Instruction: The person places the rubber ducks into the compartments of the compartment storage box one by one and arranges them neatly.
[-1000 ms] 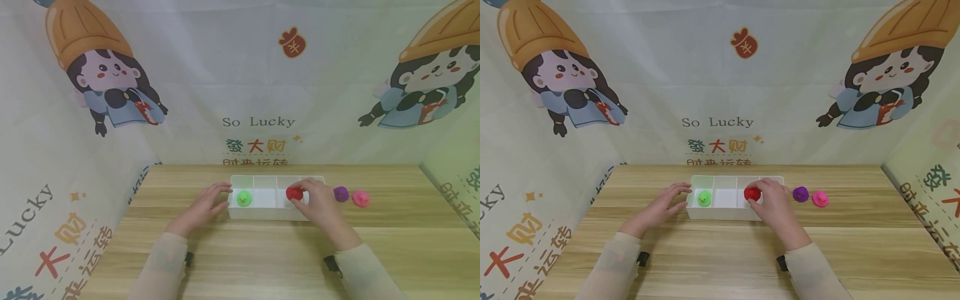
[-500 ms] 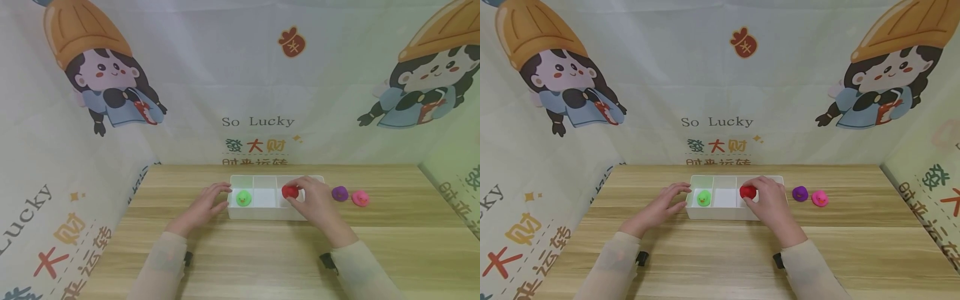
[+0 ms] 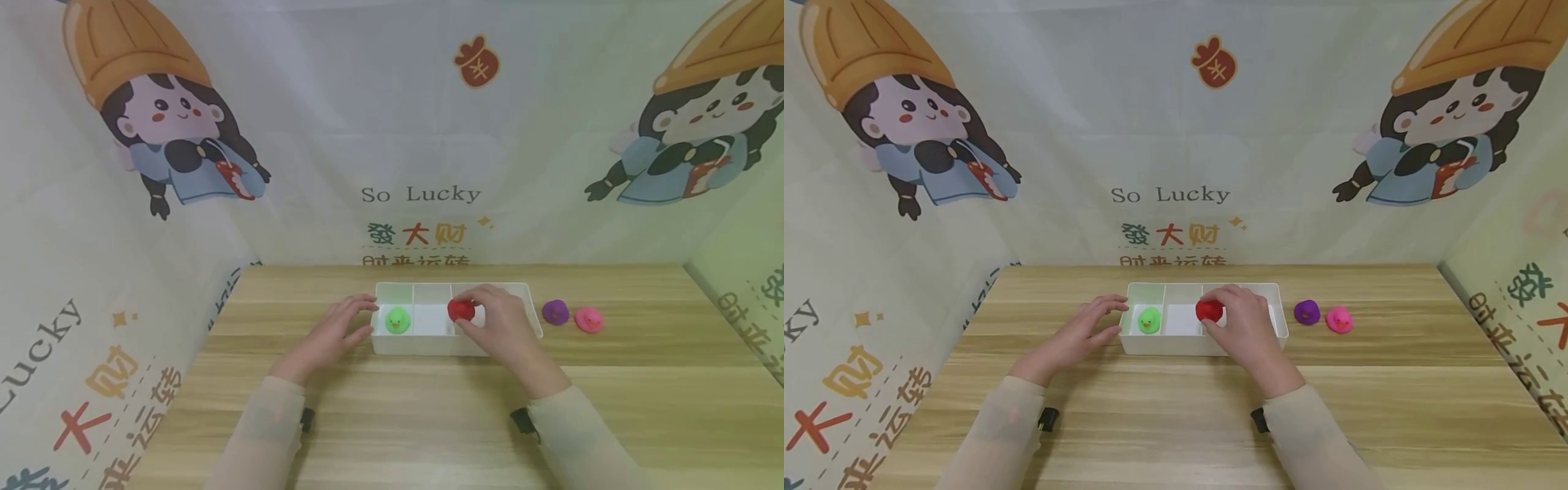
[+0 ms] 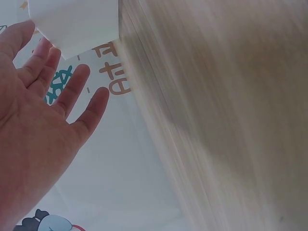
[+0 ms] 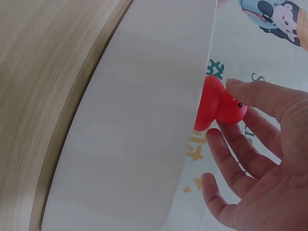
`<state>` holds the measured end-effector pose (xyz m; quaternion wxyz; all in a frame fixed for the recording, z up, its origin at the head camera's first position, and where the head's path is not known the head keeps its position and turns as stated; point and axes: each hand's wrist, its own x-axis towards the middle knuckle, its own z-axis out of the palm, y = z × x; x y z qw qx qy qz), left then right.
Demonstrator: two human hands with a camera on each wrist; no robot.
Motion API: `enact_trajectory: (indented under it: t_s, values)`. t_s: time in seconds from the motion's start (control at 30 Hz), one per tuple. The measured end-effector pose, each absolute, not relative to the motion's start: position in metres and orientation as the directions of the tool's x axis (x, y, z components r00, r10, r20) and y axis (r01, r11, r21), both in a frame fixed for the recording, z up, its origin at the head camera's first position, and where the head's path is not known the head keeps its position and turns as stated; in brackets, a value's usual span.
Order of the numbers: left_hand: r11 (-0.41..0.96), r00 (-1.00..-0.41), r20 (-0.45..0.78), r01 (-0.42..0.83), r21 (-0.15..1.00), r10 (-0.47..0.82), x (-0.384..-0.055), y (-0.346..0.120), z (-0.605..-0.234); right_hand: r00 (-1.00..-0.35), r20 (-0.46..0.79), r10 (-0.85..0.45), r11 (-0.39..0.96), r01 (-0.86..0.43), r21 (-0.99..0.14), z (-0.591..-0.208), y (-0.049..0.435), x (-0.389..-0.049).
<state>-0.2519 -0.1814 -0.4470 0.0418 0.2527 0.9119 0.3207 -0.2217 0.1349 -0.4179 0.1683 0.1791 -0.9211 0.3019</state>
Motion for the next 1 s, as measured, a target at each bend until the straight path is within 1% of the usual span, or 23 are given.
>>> enact_trajectory:
  t_s: [0.13, 0.43, 0.7, 1.0]
  values:
    - [0.670, -0.865, 0.092, 0.444, 0.595, 0.493, -0.252, -0.182, -0.446, -0.887, 0.401, -0.228, 0.750, -0.423, -0.509, -0.417, 0.129, -0.223]
    - [0.677, -0.867, 0.093, 0.444, 0.587, 0.489, -0.253, -0.182, -0.446, -0.877, 0.410, -0.250, 0.742, -0.446, -0.501, -0.419, 0.119, -0.227]
    - [0.681, -0.872, 0.078, 0.431, 0.592, 0.484, -0.253, -0.182, -0.449, -0.893, 0.350, -0.283, 0.733, -0.437, -0.522, -0.423, 0.112, -0.230]
    - [0.681, -0.870, 0.090, 0.440, 0.585, 0.485, -0.254, -0.182, -0.449, -0.871, 0.377, -0.314, 0.724, -0.477, -0.499, -0.423, 0.104, -0.235]
